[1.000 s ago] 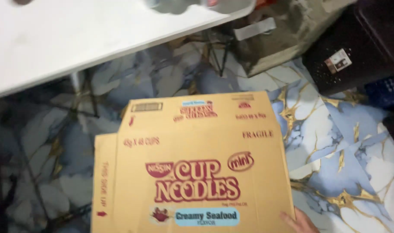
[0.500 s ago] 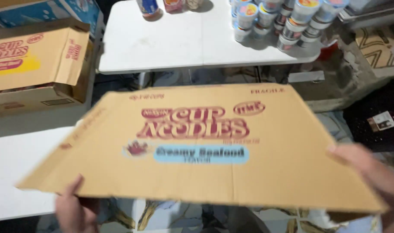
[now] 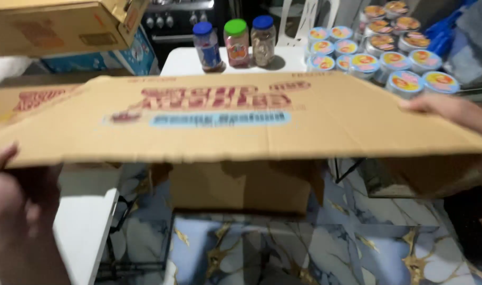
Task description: Packing cups of noodles into cardboard boxes.
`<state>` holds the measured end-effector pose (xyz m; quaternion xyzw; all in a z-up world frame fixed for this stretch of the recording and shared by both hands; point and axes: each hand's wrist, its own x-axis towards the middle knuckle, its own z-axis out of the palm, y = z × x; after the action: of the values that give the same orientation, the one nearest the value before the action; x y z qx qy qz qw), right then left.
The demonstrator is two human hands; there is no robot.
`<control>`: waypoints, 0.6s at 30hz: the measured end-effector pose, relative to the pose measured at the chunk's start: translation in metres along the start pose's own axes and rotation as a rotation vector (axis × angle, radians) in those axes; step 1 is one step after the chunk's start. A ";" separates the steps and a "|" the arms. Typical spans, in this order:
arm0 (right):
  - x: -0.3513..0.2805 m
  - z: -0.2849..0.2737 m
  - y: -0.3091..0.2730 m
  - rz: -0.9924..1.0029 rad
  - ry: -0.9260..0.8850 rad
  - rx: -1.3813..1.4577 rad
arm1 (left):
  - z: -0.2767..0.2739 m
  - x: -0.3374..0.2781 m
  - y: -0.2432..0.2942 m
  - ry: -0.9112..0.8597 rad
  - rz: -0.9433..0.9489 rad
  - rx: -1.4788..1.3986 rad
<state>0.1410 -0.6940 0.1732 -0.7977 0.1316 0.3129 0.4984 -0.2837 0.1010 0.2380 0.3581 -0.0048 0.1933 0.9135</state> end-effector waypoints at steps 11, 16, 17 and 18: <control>0.076 0.061 -0.165 -0.578 -0.171 -0.162 | 0.020 0.220 -0.070 0.249 0.195 0.303; 0.038 0.097 -0.236 -0.585 -0.356 0.052 | 0.070 0.304 -0.056 0.179 0.115 0.470; 0.040 0.107 -0.248 -0.544 -0.187 -0.056 | 0.078 0.321 -0.056 0.292 0.108 0.540; 0.056 0.106 -0.250 -0.539 -0.184 -0.060 | 0.069 0.341 -0.061 0.292 0.103 0.534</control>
<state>0.2752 -0.4779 0.2838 -0.7867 -0.1404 0.2437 0.5495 0.0626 0.1344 0.2992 0.5532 0.1595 0.2831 0.7671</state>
